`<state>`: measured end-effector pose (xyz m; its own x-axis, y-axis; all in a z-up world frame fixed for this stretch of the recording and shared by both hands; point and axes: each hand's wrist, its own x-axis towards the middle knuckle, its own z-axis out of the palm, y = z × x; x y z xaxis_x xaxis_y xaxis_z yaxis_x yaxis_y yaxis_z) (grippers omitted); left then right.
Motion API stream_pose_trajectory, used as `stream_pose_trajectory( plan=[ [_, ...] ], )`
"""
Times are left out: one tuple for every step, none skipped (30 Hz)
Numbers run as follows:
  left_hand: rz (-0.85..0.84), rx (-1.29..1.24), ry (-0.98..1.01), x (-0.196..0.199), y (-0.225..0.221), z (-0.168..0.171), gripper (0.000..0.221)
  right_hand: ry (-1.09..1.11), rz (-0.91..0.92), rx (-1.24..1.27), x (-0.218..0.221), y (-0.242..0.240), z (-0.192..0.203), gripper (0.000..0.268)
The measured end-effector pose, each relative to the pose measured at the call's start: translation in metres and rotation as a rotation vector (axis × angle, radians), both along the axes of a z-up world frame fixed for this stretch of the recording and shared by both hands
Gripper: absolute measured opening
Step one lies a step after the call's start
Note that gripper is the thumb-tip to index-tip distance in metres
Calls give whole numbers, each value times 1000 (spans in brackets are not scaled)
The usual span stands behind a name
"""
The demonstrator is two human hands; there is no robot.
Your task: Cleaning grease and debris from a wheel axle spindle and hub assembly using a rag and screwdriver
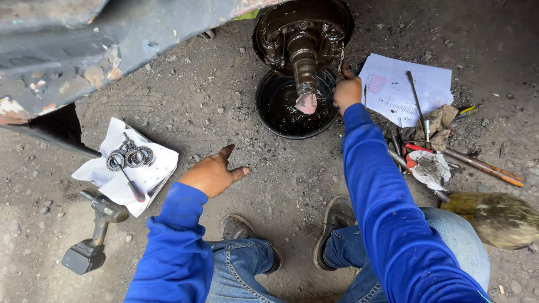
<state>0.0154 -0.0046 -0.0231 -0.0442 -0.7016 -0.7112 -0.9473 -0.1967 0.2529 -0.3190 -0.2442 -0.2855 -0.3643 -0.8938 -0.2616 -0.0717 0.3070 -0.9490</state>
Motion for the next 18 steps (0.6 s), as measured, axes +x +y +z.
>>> stream_pose_trajectory(
  plan=[
    [5, 9, -3, 1, -1, -1, 83, -109, -8, 76, 1, -3, 8, 33],
    [10, 16, -5, 2, -1, -1, 84, -216, -16, 150, 0, -6, 18, 40],
    [9, 15, -5, 3, -2, -3, 84, -216, -16, 149, 0, -11, -2, 40],
    [2, 11, -14, 3, -3, -6, 84, -216, -32, 145, -2, -14, -22, 40],
    [-6, 6, -24, 4, -3, -8, 85, -215, -47, 142, -3, -17, -41, 40],
    [-7, 5, -18, 4, -3, -9, 85, -209, -48, 141, 3, -8, -30, 40],
    [-16, -20, -9, 4, -2, -10, 84, -280, -40, 178, 10, 3, -19, 43],
    [-22, -44, 3, 5, 0, -12, 82, -348, -30, 217, 17, 15, -9, 47],
    [-20, -43, 11, 2, 1, -8, 82, -339, -29, 218, 16, 25, -12, 47],
    [-16, -50, 4, 0, 3, -4, 83, -100, -47, 155, 15, 35, -14, 29],
    [-13, -57, -4, -1, 5, 0, 84, 139, -64, 88, 15, 45, -15, 28],
    [-1, -57, 3, -4, 8, 6, 84, 147, -53, 86, 5, 38, -18, 28],
    [-10, -72, 16, -5, 10, 12, 82, 40, -64, 106, -4, 30, -21, 36],
    [-16, -88, 25, -5, 12, 18, 81, -70, -71, 127, -11, 20, -24, 44],
    [-2, -88, 29, -6, 15, 23, 81, -64, -57, 127, -11, 22, -14, 44],
    [-16, -95, 37, -6, 18, 29, 81, -44, -64, 32, -10, 23, -5, 43],
    [-30, -102, 45, -6, 20, 35, 81, -25, -70, -63, -8, 23, 4, 44],
    [-14, -98, 48, 0, 20, 29, 81, -22, -54, -59, -4, 22, 7, 44]
  ],
)
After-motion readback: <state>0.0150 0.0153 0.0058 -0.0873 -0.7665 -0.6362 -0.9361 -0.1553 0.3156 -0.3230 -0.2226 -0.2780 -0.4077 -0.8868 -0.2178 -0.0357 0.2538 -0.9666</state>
